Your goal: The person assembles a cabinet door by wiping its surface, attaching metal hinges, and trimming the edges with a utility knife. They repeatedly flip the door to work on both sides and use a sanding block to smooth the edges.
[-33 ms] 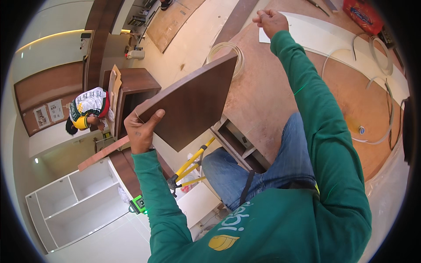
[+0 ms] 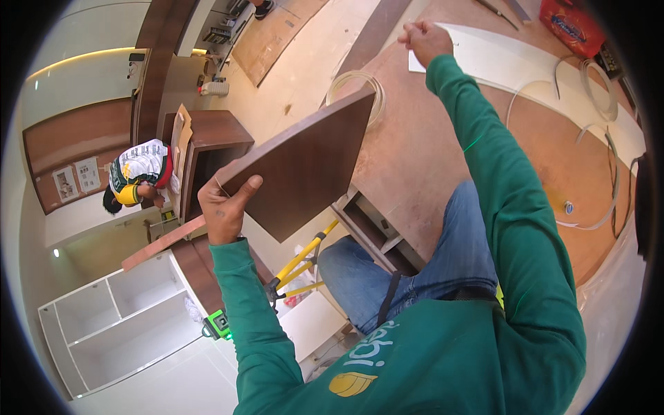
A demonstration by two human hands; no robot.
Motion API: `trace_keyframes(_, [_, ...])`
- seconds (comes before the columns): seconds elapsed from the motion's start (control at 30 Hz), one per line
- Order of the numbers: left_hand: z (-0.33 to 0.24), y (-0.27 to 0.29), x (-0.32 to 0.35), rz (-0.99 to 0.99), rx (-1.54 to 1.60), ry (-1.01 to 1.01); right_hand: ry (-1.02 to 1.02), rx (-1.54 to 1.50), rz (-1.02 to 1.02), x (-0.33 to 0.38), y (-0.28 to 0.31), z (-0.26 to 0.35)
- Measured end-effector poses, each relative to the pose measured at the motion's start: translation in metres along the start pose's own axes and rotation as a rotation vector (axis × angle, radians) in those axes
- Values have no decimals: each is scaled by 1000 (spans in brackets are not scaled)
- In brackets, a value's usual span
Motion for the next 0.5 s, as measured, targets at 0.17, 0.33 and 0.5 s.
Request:
trace_keyframes(0.17, [-7, 6, 25, 3, 61, 13, -47, 200, 173, 45, 8, -57])
trace_keyframes(0.33, [-44, 41, 45, -79, 88, -28, -462, -391, 907, 195, -64, -82])
trace_keyframes(0.5, [-93, 104, 66, -266, 177, -160, 37, -372, 857, 237, -90, 34])
Point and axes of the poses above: each hand's wrist, its own x-axis away from the middle knuckle, its own y-axis out of the back of the hand, z = x × y, the point moved 7 cm from there along -x, towards the middle knuckle, and after that the axes turned 6 degrees about -z, right-handed, at the moved point
